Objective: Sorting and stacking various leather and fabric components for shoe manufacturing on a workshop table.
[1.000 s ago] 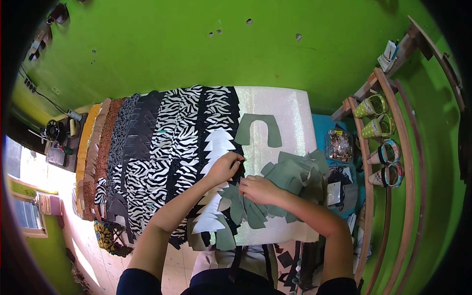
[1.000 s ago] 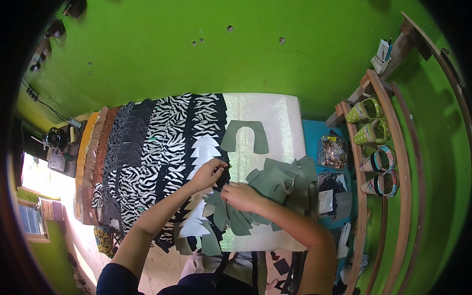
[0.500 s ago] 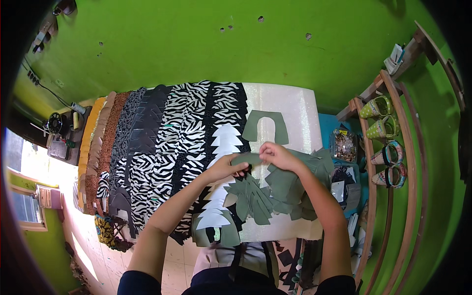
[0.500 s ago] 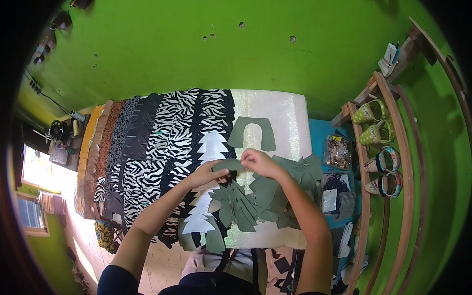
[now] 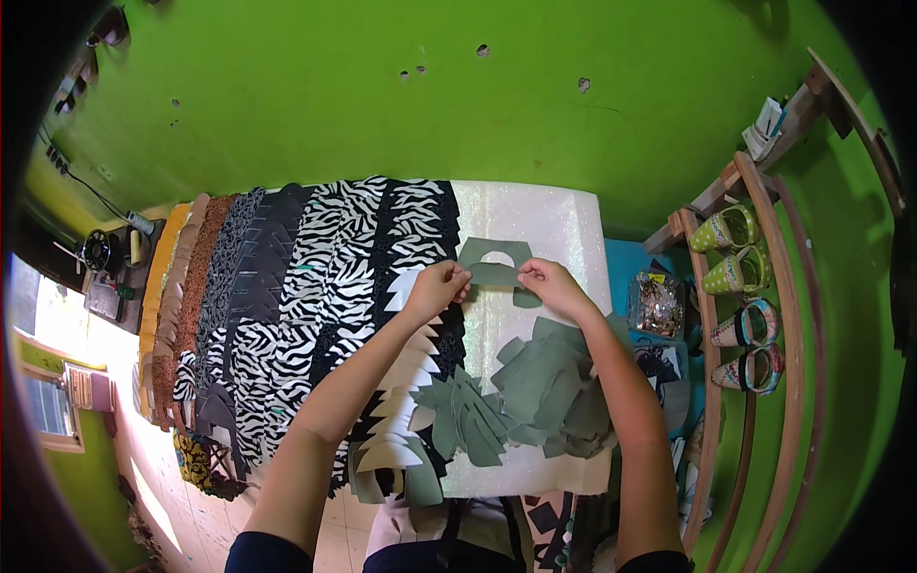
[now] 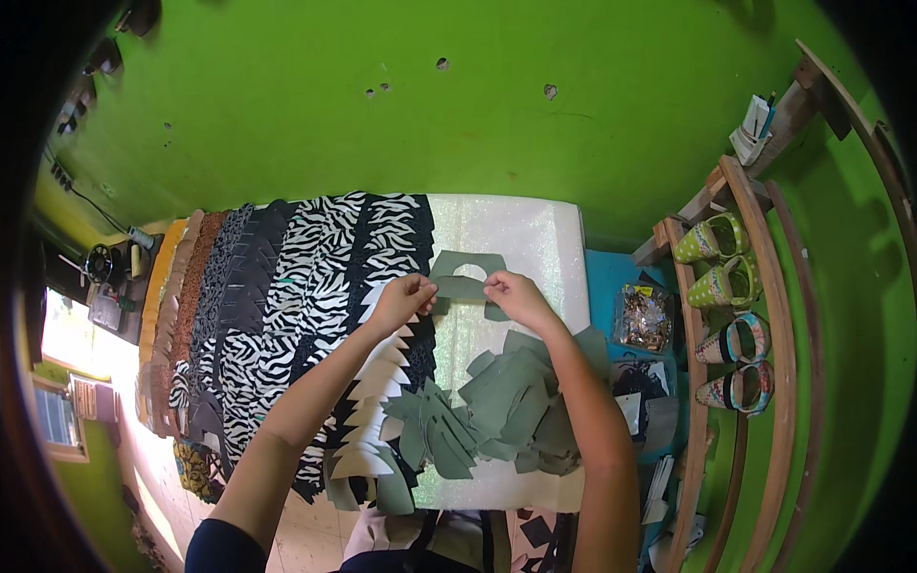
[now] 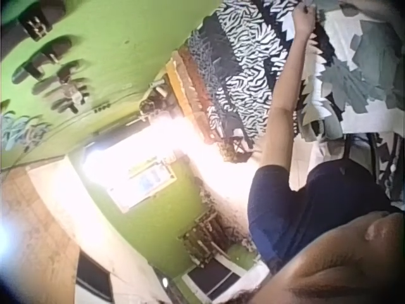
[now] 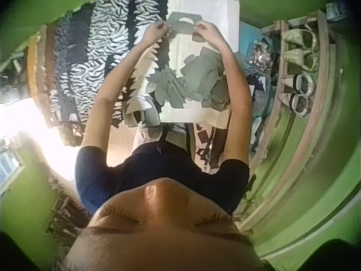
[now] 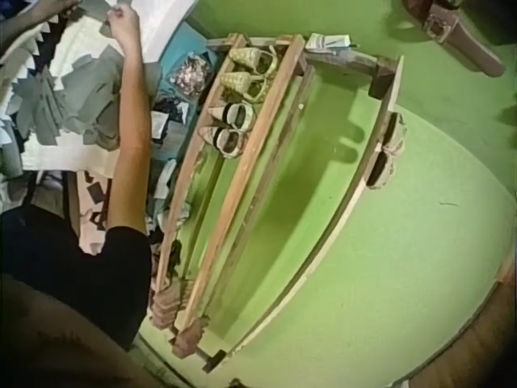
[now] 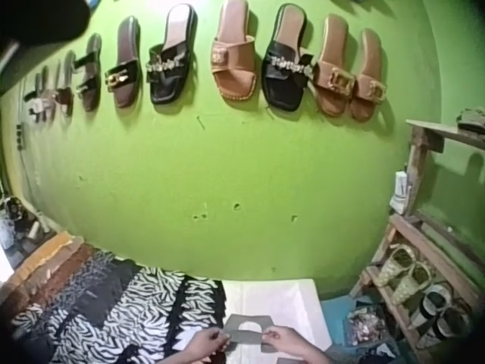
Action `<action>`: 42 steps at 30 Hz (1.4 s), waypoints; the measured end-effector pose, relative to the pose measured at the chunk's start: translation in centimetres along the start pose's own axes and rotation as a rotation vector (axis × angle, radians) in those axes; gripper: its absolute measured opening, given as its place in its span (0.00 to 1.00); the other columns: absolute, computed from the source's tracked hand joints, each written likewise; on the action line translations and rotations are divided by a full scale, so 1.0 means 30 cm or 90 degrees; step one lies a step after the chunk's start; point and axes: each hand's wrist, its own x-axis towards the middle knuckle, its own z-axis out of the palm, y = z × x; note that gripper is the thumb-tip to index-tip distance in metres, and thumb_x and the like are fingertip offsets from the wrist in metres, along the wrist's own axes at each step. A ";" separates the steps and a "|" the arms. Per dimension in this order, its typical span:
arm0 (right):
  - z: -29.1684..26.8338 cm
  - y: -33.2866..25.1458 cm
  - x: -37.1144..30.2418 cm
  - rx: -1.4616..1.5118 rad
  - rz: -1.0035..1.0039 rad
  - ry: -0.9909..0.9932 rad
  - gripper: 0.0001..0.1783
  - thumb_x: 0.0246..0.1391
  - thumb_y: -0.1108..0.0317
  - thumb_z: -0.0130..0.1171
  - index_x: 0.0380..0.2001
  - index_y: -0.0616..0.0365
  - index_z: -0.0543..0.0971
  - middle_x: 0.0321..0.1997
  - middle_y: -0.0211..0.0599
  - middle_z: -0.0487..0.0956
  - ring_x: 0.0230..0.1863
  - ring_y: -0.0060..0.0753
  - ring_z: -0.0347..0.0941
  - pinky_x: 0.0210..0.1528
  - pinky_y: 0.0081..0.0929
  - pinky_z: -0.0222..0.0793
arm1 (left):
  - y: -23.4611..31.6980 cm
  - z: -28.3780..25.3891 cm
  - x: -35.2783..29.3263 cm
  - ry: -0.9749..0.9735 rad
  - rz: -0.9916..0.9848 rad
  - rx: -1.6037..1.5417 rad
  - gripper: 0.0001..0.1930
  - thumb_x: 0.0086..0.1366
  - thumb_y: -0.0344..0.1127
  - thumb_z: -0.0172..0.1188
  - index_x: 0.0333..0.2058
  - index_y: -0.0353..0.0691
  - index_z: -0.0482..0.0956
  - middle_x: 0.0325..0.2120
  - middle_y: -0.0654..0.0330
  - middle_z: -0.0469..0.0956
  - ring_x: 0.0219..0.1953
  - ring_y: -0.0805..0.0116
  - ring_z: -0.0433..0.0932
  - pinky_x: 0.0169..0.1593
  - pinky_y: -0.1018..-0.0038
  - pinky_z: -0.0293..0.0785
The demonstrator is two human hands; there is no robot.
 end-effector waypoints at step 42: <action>-0.016 0.162 0.175 -0.265 -0.107 0.132 0.19 0.48 0.69 0.54 0.45 0.60 0.69 0.40 0.35 0.77 0.41 0.41 0.71 0.52 0.39 0.61 | -0.052 0.070 0.240 0.250 0.211 0.716 0.21 0.46 0.37 0.63 0.42 0.49 0.71 0.41 0.64 0.68 0.44 0.63 0.66 0.46 0.67 0.61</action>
